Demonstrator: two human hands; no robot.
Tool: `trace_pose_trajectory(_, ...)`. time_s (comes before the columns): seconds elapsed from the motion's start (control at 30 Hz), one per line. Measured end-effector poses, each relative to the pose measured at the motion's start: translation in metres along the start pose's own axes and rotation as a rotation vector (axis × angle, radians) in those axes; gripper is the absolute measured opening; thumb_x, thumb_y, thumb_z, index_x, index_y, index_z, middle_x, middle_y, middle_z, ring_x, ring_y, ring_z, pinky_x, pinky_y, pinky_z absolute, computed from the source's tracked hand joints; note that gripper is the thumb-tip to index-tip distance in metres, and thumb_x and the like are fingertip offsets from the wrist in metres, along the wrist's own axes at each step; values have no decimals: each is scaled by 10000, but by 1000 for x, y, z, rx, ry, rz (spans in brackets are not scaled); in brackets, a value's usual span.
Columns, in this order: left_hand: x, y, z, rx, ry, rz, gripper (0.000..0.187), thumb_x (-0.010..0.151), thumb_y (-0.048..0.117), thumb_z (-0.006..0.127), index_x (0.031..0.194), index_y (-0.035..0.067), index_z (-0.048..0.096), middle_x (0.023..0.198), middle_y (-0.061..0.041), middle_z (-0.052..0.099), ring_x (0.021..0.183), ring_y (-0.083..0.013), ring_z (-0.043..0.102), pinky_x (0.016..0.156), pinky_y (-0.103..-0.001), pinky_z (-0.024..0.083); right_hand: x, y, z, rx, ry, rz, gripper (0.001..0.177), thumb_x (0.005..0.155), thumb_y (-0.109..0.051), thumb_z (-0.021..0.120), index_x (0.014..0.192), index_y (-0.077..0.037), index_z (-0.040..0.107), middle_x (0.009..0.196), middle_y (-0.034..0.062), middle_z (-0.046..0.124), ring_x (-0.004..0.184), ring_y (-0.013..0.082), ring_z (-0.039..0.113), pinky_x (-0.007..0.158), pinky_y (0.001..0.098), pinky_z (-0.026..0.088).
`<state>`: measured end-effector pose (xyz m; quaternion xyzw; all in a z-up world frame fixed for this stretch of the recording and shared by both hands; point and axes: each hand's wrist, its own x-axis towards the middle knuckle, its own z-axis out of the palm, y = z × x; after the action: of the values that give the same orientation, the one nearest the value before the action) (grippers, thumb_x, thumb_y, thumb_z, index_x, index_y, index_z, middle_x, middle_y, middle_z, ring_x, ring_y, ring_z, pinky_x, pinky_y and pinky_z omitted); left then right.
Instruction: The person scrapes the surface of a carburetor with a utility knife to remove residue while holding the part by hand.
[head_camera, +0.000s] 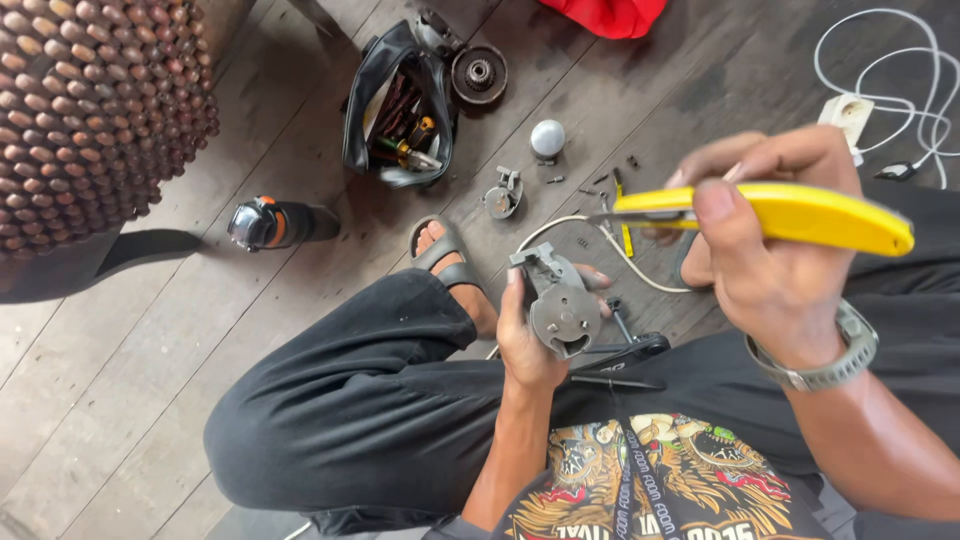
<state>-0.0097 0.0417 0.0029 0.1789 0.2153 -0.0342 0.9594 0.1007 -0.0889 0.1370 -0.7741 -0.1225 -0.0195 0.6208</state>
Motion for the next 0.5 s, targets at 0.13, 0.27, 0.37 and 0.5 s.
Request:
trace_pose_trajectory(0.13,-5,3,4,11,-62,-49,682,1080,552,316,1083,-37,660,1062,-289,686,711,-305,664,659,-348,512,-29,13,-2,215,9,210,370,1034,-345,592,1202,-30,496,1073,186,629,688,262,710,506,188,468)
trace_pose_trajectory(0.27,-8,2,8,12,-77,-47,674,1081,551,332,1071,-36,665,1037,-271,691,693,-310,648,661,-360,523,-43,27,1,254,-109,104,265,979,-162,661,1172,-60,511,1146,178,596,1073,242,644,928,348,633)
trace_pose_trajectory(0.37,-9,2,17,43,-71,-27,710,1089,538,320,1074,-70,687,1061,-232,711,846,-313,663,752,-375,527,-50,37,4,149,-140,97,270,978,-118,652,1189,-50,498,1154,184,597,1082,253,638,966,352,582)
trace_pose_trajectory(0.5,-6,-8,9,41,81,122,397,1110,411,399,1267,86,564,1096,-136,685,1011,-238,642,948,-395,485,-55,40,10,101,-174,5,213,1022,-151,587,1187,-44,506,1106,154,636,1050,292,683,957,385,595)
